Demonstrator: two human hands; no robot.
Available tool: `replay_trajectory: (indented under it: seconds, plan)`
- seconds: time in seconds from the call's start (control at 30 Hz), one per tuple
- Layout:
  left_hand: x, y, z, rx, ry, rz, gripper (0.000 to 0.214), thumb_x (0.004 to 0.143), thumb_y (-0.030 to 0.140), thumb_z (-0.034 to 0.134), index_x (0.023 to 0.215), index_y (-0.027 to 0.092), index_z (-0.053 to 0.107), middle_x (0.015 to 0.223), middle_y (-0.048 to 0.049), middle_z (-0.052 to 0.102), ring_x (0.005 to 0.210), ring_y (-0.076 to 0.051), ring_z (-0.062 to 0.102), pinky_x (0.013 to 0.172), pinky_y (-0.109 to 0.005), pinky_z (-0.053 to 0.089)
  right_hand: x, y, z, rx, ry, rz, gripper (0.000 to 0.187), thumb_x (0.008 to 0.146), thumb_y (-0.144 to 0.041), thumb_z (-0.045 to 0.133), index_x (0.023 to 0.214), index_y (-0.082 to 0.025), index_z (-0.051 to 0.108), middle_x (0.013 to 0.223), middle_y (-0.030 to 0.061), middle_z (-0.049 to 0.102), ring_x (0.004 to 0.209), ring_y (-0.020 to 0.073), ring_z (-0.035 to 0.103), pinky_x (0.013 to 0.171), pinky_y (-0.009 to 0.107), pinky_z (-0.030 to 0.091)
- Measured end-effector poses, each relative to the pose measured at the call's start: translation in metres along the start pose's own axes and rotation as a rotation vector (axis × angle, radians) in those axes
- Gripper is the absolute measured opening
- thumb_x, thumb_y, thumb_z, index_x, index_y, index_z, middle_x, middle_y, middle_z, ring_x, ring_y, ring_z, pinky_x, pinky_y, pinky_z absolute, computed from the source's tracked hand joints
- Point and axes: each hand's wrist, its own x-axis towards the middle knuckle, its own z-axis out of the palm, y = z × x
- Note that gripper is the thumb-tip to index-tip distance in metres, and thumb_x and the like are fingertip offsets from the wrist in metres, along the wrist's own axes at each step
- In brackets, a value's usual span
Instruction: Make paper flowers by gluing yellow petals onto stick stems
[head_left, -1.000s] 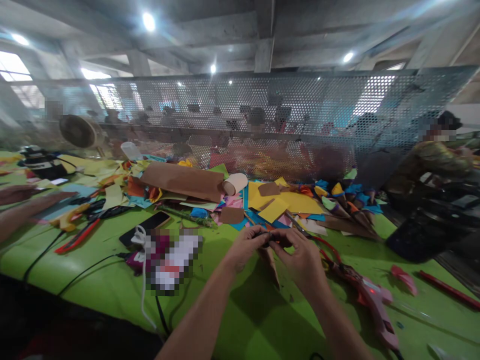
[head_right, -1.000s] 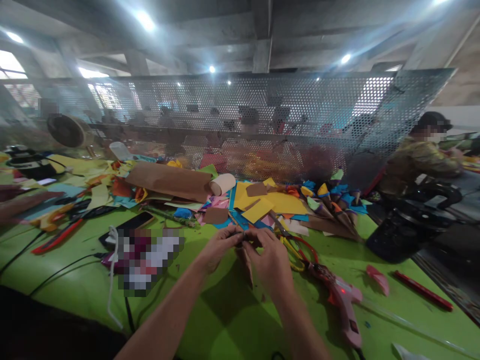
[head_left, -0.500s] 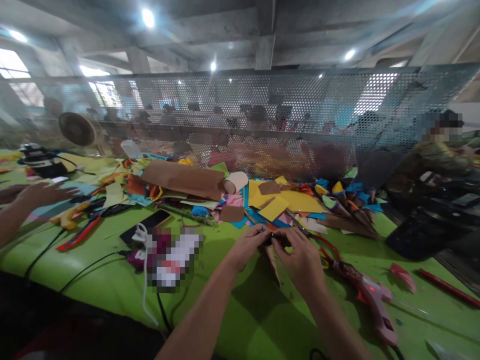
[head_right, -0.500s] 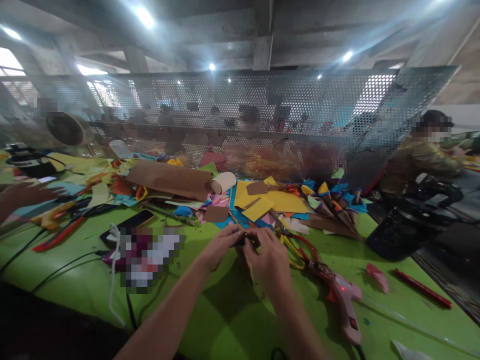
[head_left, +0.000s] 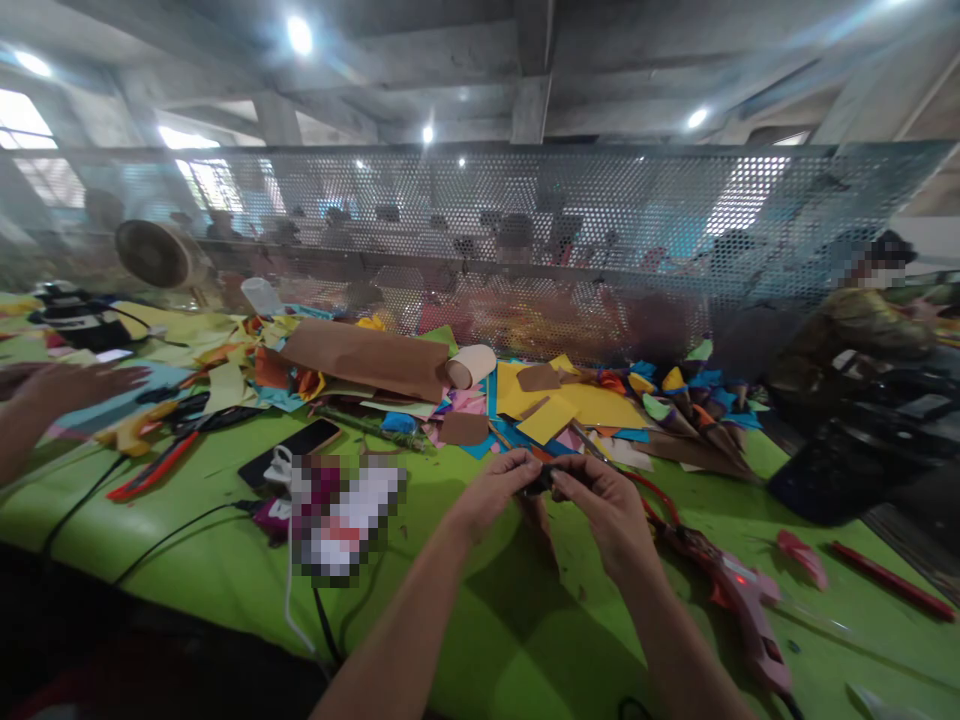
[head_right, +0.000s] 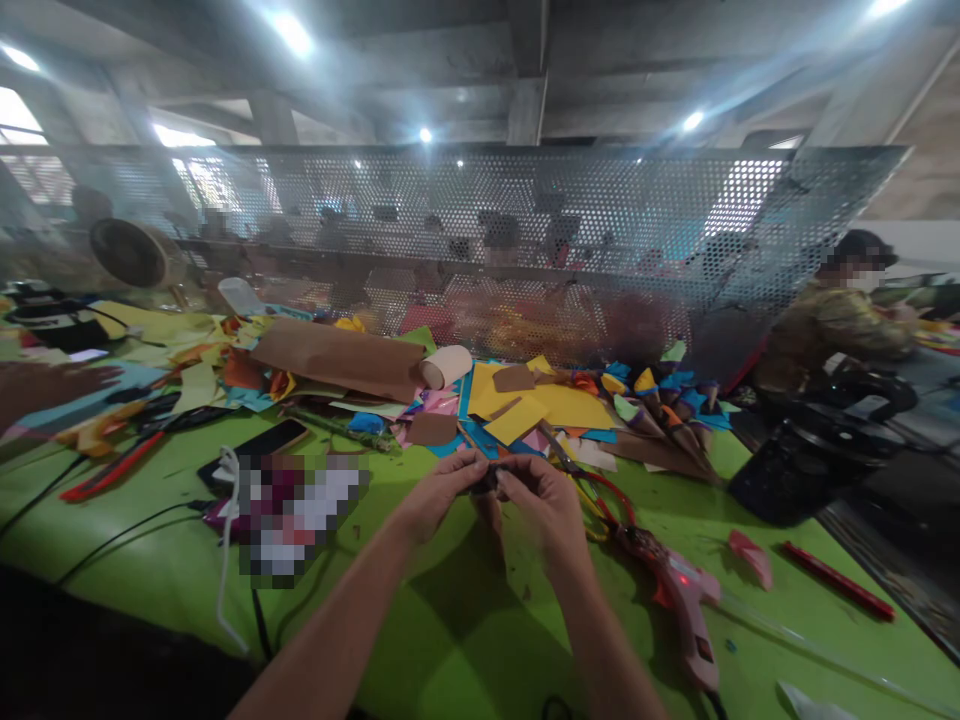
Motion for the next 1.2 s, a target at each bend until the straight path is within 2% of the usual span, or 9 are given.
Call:
replay_trajectory:
  seconds: [0.27, 0.43, 0.57, 0.77, 0.87, 1.03, 1.2]
  plan:
    - [0.0006, 0.0011, 0.0009, -0.026, 0.017, 0.005, 0.042, 0.063, 0.053, 0.079, 0.064, 0.016, 0.059, 0.065, 0.0019, 0.052, 0.066, -0.012, 0.044, 0.066, -0.025, 0.035, 0.0000, -0.0078, 0.0031, 0.119, 0.058, 0.065, 0.028, 0.064, -0.039, 0.082, 0.080, -0.018, 0.073, 0.071, 0.0026, 0.068, 0.060, 0.0141, 0.057, 0.060, 0.027, 0.049]
    - [0.0010, 0.0013, 0.0007, -0.050, 0.032, -0.010, 0.039, 0.062, 0.050, 0.080, 0.063, 0.017, 0.059, 0.064, 0.0012, 0.055, 0.065, -0.012, 0.047, 0.066, -0.024, 0.036, -0.0005, -0.0092, 0.0035, 0.140, 0.070, 0.075, 0.029, 0.064, -0.040, 0.083, 0.080, -0.018, 0.072, 0.069, 0.0018, 0.066, 0.060, 0.0144, 0.056, 0.061, 0.028, 0.048]
    - [0.0015, -0.0006, -0.0003, -0.045, 0.050, -0.008, 0.034, 0.063, 0.045, 0.080, 0.064, 0.016, 0.061, 0.068, 0.0003, 0.058, 0.068, -0.013, 0.050, 0.069, -0.024, 0.038, -0.0005, -0.0070, 0.0027, 0.119, 0.083, 0.070, 0.027, 0.066, -0.039, 0.082, 0.082, -0.019, 0.073, 0.072, 0.0011, 0.067, 0.063, 0.0138, 0.055, 0.063, 0.027, 0.047]
    - [0.0021, -0.0031, -0.0012, -0.008, 0.047, 0.003, 0.036, 0.066, 0.049, 0.078, 0.075, 0.016, 0.068, 0.076, -0.0013, 0.063, 0.075, -0.014, 0.053, 0.074, -0.024, 0.039, -0.0002, -0.0031, 0.0018, 0.095, 0.081, 0.043, 0.031, 0.069, -0.038, 0.080, 0.094, -0.021, 0.074, 0.083, 0.0031, 0.072, 0.070, 0.0157, 0.059, 0.066, 0.028, 0.048]
    - [0.0022, -0.0034, -0.0012, 0.021, 0.055, 0.012, 0.037, 0.066, 0.050, 0.078, 0.076, 0.015, 0.069, 0.076, -0.0008, 0.062, 0.075, -0.014, 0.053, 0.073, -0.024, 0.039, -0.0012, -0.0045, 0.0037, 0.001, 0.069, -0.005, 0.029, 0.070, -0.037, 0.077, 0.093, -0.020, 0.074, 0.086, 0.0056, 0.073, 0.074, 0.0193, 0.062, 0.068, 0.031, 0.049]
    - [0.0034, -0.0053, -0.0016, 0.089, 0.030, 0.014, 0.035, 0.067, 0.048, 0.077, 0.072, 0.015, 0.065, 0.069, 0.0011, 0.057, 0.068, -0.012, 0.049, 0.067, -0.024, 0.038, -0.0049, -0.0089, 0.0089, -0.315, 0.133, -0.151, 0.018, 0.076, -0.033, 0.068, 0.083, -0.017, 0.072, 0.079, 0.0060, 0.070, 0.071, 0.0206, 0.061, 0.068, 0.033, 0.047]
    - [0.0035, -0.0059, -0.0007, 0.111, 0.042, 0.005, 0.031, 0.068, 0.044, 0.076, 0.072, 0.016, 0.064, 0.071, 0.0006, 0.058, 0.070, -0.013, 0.050, 0.068, -0.025, 0.039, -0.0063, -0.0091, 0.0088, -0.332, 0.173, -0.141, 0.018, 0.075, -0.034, 0.065, 0.081, -0.017, 0.069, 0.074, 0.0049, 0.068, 0.067, 0.0198, 0.059, 0.065, 0.032, 0.046]
